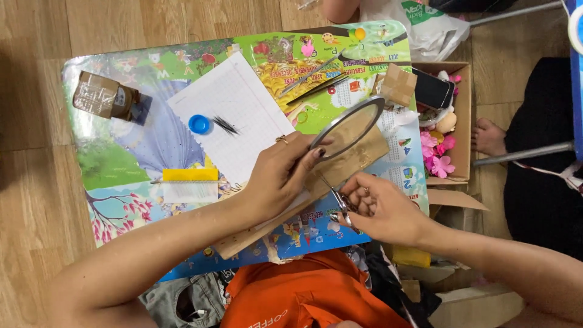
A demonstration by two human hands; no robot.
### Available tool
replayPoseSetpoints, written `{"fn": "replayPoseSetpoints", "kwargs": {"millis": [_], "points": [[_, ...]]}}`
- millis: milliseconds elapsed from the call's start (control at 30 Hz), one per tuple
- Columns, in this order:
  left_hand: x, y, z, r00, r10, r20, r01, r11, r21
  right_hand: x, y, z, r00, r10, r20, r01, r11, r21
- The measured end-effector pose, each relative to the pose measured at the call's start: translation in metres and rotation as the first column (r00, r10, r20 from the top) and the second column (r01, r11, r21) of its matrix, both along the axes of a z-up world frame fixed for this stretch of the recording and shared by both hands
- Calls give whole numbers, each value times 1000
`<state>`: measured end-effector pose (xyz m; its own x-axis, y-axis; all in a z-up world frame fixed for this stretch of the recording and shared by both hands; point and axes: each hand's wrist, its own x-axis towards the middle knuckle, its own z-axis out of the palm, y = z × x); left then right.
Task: Preparing small strips of tape by peeling them from a roll and sticking them onto a wooden block for later use.
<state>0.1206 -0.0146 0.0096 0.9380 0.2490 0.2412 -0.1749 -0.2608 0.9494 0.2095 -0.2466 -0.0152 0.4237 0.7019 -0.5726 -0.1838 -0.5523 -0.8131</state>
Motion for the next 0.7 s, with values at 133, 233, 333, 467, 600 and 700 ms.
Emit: {"fn": "replayPoseSetpoints", "kwargs": {"millis": [133,233,333,467,600,700], "points": [[1,-2,1,1000,14,6,-14,999,-33,7,8,-1,1000,20,-1,-20,999,-46],[1,-2,0,1000,22,13,-21,1000,-23,7,11,1,1000,6,-2,-6,997,-73],[1,-3,-4,1000,14,18,-14,1000,-14,8,16,5,999,35,-10,-36,998,-48],[0,-3,-5,1000,16,11,-16,1000,-20,6,17,0,998,13,-56,-14,1000,-21],[0,-5,-7,1000,27,10,-26,999,-19,3,19,5,997,-16,-70,14,1000,-25],[1,-3,-4,1000,18,-2,-18,1000,-9,0,19,8,995,-53,-89,50,998,-35]]}}
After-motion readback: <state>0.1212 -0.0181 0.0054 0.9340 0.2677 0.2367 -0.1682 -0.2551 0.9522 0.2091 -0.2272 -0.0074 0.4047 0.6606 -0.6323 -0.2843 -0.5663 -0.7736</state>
